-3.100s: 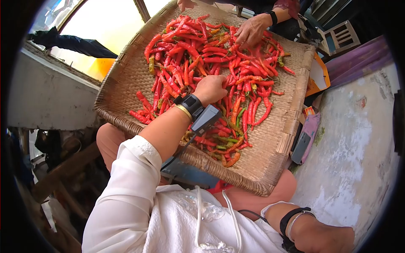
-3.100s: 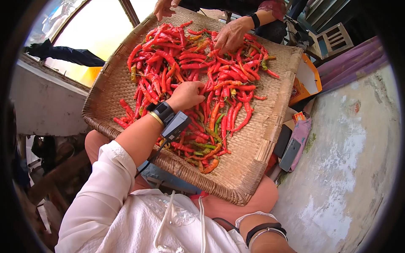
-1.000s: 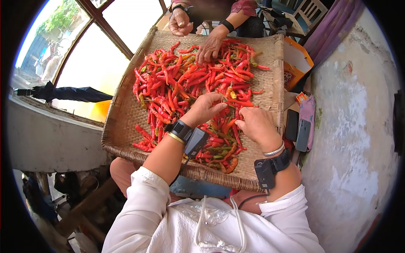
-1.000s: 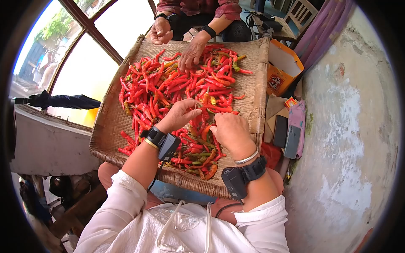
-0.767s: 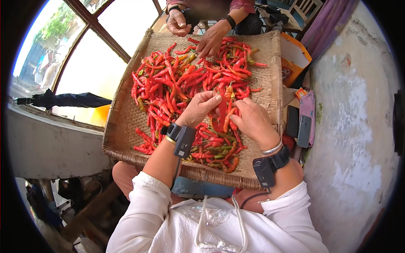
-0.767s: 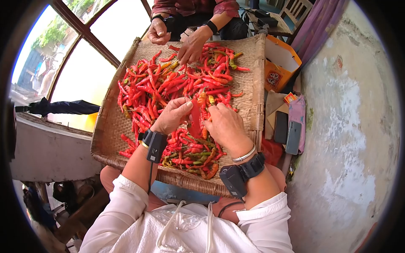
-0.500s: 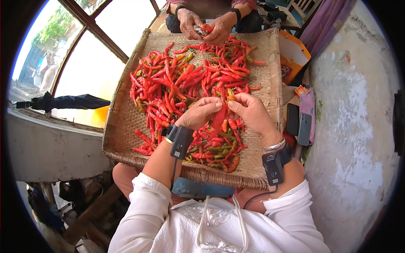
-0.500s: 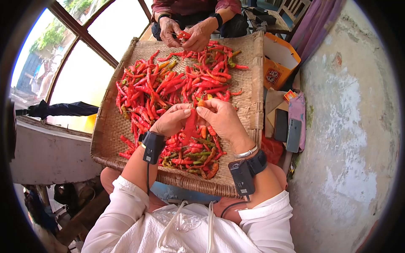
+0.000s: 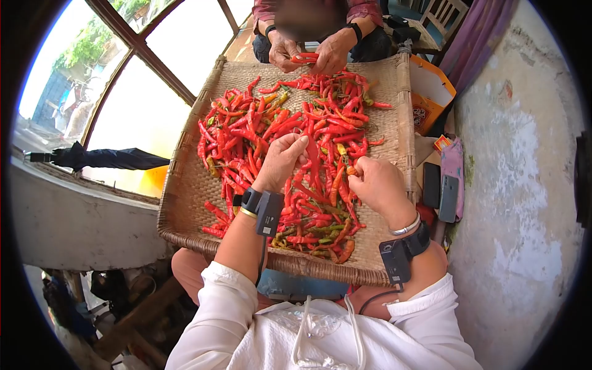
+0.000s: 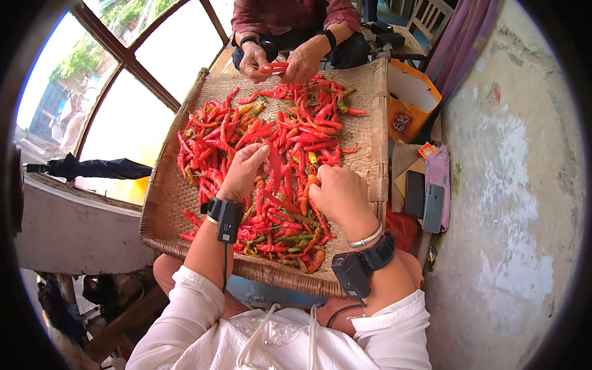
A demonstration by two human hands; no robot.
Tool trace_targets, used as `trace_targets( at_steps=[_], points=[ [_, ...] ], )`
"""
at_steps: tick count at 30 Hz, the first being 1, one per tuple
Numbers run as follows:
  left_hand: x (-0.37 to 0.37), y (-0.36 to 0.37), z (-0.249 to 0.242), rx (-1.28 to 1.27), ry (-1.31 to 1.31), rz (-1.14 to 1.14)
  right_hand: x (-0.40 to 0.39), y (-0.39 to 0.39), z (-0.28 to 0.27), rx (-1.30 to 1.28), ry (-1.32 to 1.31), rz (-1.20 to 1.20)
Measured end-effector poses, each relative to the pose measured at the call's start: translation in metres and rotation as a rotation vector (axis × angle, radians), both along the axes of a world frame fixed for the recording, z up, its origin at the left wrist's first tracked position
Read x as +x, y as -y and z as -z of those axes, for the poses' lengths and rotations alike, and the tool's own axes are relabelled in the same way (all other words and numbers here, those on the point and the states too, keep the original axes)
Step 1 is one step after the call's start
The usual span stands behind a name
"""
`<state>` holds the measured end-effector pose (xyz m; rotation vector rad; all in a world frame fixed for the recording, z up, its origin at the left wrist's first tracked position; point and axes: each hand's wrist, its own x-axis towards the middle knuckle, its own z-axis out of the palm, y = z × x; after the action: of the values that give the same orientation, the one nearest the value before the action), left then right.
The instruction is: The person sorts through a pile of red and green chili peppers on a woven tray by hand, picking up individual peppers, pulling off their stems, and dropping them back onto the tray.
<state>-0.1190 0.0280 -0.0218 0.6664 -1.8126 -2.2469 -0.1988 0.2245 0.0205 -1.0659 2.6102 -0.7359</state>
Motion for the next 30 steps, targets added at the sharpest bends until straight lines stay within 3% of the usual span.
trace_targets(
  at_steps=[1, 4, 7, 9, 13, 15, 19, 21, 25, 26, 28, 29, 30],
  points=[
    [-0.002, 0.006, 0.002, -0.010, -0.006, 0.003, 0.000, 0.000, 0.001, 0.060, -0.055, -0.004],
    [-0.015, 0.015, 0.008, 0.312, -0.348, -0.210, 0.003, 0.001, 0.004, 0.074, -0.023, -0.059],
    [-0.019, 0.001, 0.006, 0.271, -0.286, -0.350, 0.007, 0.003, 0.007, 0.019, 0.010, -0.088],
    [-0.013, -0.002, 0.028, -0.105, -0.097, -0.091, 0.007, 0.006, 0.007, 0.004, 0.022, -0.067],
    [0.005, -0.035, -0.001, -0.163, 0.010, 0.529, 0.005, 0.007, 0.006, -0.162, 0.156, 0.005],
    [0.005, -0.043, 0.004, -0.059, -0.034, 0.582, 0.003, 0.006, 0.004, -0.253, 0.232, 0.047],
    [0.002, -0.031, 0.007, -0.141, 0.063, 0.610, 0.004, 0.007, 0.014, -0.336, 0.320, 0.079],
    [0.000, -0.018, 0.002, -0.178, 0.127, 0.472, 0.004, 0.006, 0.008, -0.297, 0.187, 0.087],
    [-0.008, -0.005, 0.000, 0.249, -0.275, -0.254, 0.006, 0.005, 0.003, -0.267, 0.266, 0.057],
    [-0.008, 0.000, 0.011, 0.257, -0.281, -0.258, 0.007, 0.006, 0.005, -0.264, 0.246, 0.043],
    [-0.002, 0.005, 0.030, -0.655, -0.056, -0.009, 0.006, 0.006, 0.014, -0.230, 0.218, -0.004],
    [0.004, 0.002, 0.032, -0.928, 0.076, 0.230, 0.005, 0.006, 0.018, -0.224, 0.214, -0.005],
    [0.008, -0.007, 0.022, -1.044, 0.179, 0.460, 0.005, 0.007, 0.021, -0.181, 0.223, -0.041]
  ],
)
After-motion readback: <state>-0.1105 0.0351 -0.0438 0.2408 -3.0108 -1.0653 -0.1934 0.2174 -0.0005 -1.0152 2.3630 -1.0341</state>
